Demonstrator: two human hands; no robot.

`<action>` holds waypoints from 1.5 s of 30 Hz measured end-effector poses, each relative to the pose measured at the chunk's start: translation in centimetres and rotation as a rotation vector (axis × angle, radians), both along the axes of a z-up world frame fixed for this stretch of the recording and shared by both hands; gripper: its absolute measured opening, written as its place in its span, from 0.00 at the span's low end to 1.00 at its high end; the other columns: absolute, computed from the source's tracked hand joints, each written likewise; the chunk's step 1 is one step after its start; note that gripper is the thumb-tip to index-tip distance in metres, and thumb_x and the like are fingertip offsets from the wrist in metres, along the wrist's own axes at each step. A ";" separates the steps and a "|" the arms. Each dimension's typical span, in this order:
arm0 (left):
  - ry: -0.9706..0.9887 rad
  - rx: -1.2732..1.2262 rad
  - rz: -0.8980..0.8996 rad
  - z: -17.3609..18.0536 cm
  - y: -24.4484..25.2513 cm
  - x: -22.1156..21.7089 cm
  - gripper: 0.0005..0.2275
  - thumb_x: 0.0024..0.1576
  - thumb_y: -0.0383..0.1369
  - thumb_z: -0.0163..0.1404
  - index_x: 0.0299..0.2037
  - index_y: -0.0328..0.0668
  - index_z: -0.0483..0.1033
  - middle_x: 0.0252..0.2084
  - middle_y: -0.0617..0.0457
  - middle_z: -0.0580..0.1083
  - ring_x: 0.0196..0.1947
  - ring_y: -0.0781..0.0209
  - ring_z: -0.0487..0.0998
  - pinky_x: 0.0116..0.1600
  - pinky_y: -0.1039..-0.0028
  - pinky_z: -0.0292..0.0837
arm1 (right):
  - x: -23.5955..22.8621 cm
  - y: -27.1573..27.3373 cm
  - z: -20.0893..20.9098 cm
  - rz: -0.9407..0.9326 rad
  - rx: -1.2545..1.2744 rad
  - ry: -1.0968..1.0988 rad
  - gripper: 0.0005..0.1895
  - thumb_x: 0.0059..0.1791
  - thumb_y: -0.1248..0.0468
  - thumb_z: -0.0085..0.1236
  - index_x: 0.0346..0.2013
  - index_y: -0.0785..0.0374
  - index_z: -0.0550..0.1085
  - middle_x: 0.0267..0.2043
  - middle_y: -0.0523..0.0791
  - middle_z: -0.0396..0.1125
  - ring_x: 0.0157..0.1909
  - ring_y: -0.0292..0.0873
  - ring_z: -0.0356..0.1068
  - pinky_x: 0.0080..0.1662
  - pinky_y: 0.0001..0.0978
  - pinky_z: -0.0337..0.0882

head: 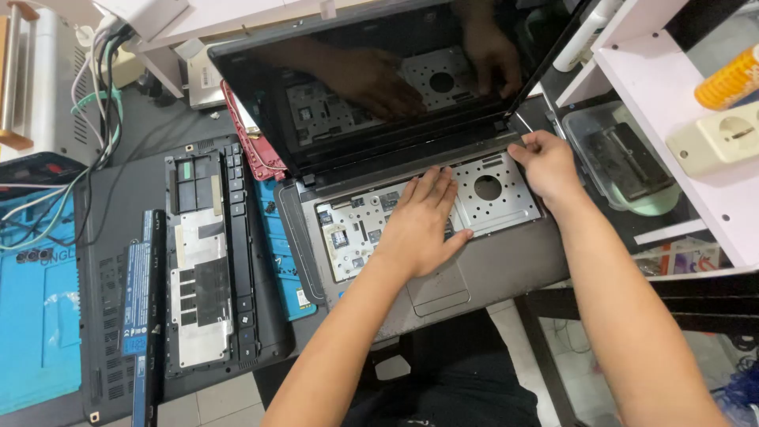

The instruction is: The person assembles a laptop by placing a metal plate over the motherboard, installing the keyboard, and closing the lid. They then flip the laptop to show the bottom and place it on the table.

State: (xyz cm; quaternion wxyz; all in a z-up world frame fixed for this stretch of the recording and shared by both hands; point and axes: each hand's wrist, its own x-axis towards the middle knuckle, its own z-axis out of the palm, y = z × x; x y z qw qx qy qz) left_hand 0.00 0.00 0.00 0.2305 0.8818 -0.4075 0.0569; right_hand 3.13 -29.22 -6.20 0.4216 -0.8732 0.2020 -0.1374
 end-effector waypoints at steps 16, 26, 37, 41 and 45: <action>0.005 -0.043 -0.030 -0.6 -0.2 0.4 0.30 0.57 0.46 0.52 0.62 0.25 0.69 0.69 0.38 0.65 0.71 0.46 0.63 0.74 0.62 0.54 | 4.9 0.6 3.0 0.016 -0.443 0.147 0.16 0.49 0.51 0.65 0.37 0.62 0.81 0.35 0.54 0.75 0.42 0.58 0.74 0.45 0.47 0.70; 0.025 -0.057 -0.011 -1.5 -0.4 0.5 0.30 0.55 0.46 0.53 0.61 0.26 0.69 0.69 0.39 0.65 0.71 0.47 0.63 0.73 0.62 0.54 | 5.7 -0.4 3.5 -0.072 0.353 0.238 0.14 0.48 0.58 0.62 0.33 0.68 0.78 0.32 0.49 0.74 0.31 0.45 0.74 0.36 0.43 0.73; 0.015 -0.059 0.010 0.0 -1.3 0.1 0.30 0.53 0.45 0.55 0.59 0.25 0.71 0.66 0.36 0.68 0.69 0.46 0.66 0.72 0.60 0.58 | 4.9 0.3 1.3 -0.104 -0.062 0.019 0.19 0.51 0.54 0.65 0.28 0.66 0.74 0.28 0.48 0.70 0.31 0.42 0.68 0.36 0.36 0.67; 0.038 0.289 0.077 2.7 -4.3 -0.8 0.31 0.56 0.48 0.53 0.58 0.23 0.70 0.65 0.34 0.68 0.68 0.41 0.65 0.69 0.58 0.61 | 5.4 -0.7 2.1 -0.006 0.226 0.086 0.16 0.50 0.55 0.64 0.26 0.63 0.74 0.26 0.44 0.69 0.28 0.38 0.66 0.34 0.36 0.67; -0.235 -0.001 0.035 -1.7 -7.5 0.0 0.33 0.52 0.46 0.54 0.62 0.28 0.68 0.69 0.38 0.67 0.70 0.45 0.66 0.70 0.61 0.62 | 5.5 -1.2 1.6 0.018 0.093 0.076 0.18 0.50 0.55 0.66 0.25 0.65 0.74 0.24 0.45 0.68 0.27 0.38 0.64 0.33 0.38 0.65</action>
